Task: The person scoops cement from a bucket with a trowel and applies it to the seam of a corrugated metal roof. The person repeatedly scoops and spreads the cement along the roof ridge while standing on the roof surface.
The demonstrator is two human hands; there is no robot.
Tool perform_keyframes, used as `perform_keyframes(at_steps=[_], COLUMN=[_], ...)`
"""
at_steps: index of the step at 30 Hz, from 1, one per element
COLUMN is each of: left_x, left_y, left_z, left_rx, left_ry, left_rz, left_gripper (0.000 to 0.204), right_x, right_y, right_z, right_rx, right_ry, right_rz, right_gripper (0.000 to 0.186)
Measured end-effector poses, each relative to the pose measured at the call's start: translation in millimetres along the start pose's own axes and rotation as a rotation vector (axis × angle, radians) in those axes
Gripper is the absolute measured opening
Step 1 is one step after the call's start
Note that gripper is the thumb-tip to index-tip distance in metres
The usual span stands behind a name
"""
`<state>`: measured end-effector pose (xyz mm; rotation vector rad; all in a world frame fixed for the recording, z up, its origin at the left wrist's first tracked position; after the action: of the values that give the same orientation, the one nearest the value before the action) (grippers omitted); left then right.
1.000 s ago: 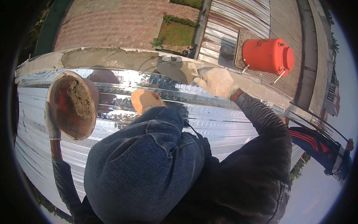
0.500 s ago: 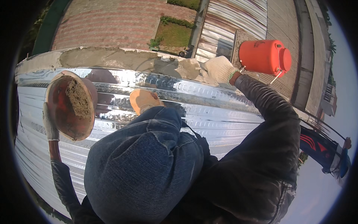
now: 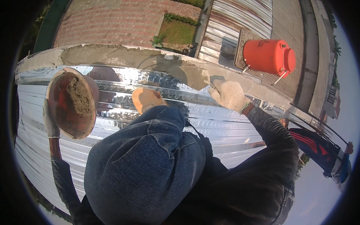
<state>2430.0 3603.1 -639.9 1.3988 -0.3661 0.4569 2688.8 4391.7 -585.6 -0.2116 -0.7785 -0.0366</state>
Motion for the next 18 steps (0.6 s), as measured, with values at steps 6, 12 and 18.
perform_keyframes(at_steps=[6, 12, 18], left_x=[0.7, 11.1, 45.6], left_y=[15.6, 31.0, 63.3], left_z=[-10.3, -26.9, -66.7], left_rx=[-0.048, -0.065, -0.288], left_ry=[0.026, 0.035, 0.016], left_rz=[-0.055, -0.101, -0.301], left_gripper=[0.054, 0.049, 0.043], right_x=[-24.2, -39.9, -30.6], right_y=[-34.7, -18.8, -28.1], right_z=[-51.0, -48.7, -28.6], right_rx=[-0.314, -0.38, -0.416], right_ry=[-0.313, -0.241, -0.154], right_rz=[0.056, -0.003, 0.012], right_gripper=[0.051, 0.049, 0.046])
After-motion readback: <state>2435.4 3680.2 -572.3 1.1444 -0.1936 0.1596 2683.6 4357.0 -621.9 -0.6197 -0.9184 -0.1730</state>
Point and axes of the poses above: each hand's wrist, its own x-axis away from the middle knuckle, its own z-axis out of the back of the hand, y = z × x, the point moved 7 cm from there along -x, towards the middle knuckle, and after that the axes turned 5 degrees about -y, right-handed, at the moved point
